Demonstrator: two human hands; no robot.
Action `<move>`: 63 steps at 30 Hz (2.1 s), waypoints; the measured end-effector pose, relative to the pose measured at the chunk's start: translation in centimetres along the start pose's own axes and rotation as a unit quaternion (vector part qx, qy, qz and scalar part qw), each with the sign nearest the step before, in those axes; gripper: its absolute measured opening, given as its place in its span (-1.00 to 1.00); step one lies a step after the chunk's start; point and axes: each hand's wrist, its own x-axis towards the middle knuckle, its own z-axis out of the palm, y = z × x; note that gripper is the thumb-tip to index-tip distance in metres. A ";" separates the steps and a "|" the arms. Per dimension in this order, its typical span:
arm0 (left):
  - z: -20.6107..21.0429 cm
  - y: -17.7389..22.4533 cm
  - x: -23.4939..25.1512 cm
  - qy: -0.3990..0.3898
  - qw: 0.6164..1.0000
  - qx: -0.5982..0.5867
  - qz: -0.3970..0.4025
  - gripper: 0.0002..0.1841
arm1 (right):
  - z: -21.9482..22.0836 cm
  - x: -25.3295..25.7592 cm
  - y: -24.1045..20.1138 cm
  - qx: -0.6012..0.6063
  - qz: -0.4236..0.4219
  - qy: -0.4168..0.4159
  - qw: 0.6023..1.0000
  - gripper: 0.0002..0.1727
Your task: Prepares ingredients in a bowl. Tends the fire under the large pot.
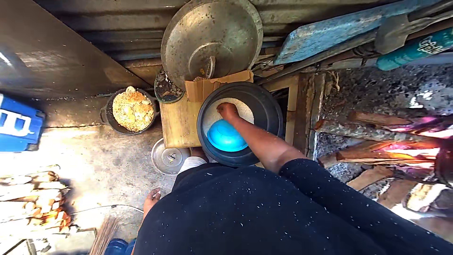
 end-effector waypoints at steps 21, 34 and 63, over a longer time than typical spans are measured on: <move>2.7 2.4 0.4 -0.047 0.997 -0.052 0.033 -0.64 | -4.8 -9.2 0.6 0.639 -0.001 -0.101 0.762 -0.83; 9.9 8.4 -7.1 -0.036 0.994 -0.053 0.087 -0.64 | -10.1 -19.0 3.0 0.650 -0.035 -0.143 0.745 -0.55; 12.5 0.1 -10.5 -0.029 0.995 -0.097 0.016 -0.66 | -3.4 -1.3 5.0 -0.120 -0.129 -0.066 0.982 -0.63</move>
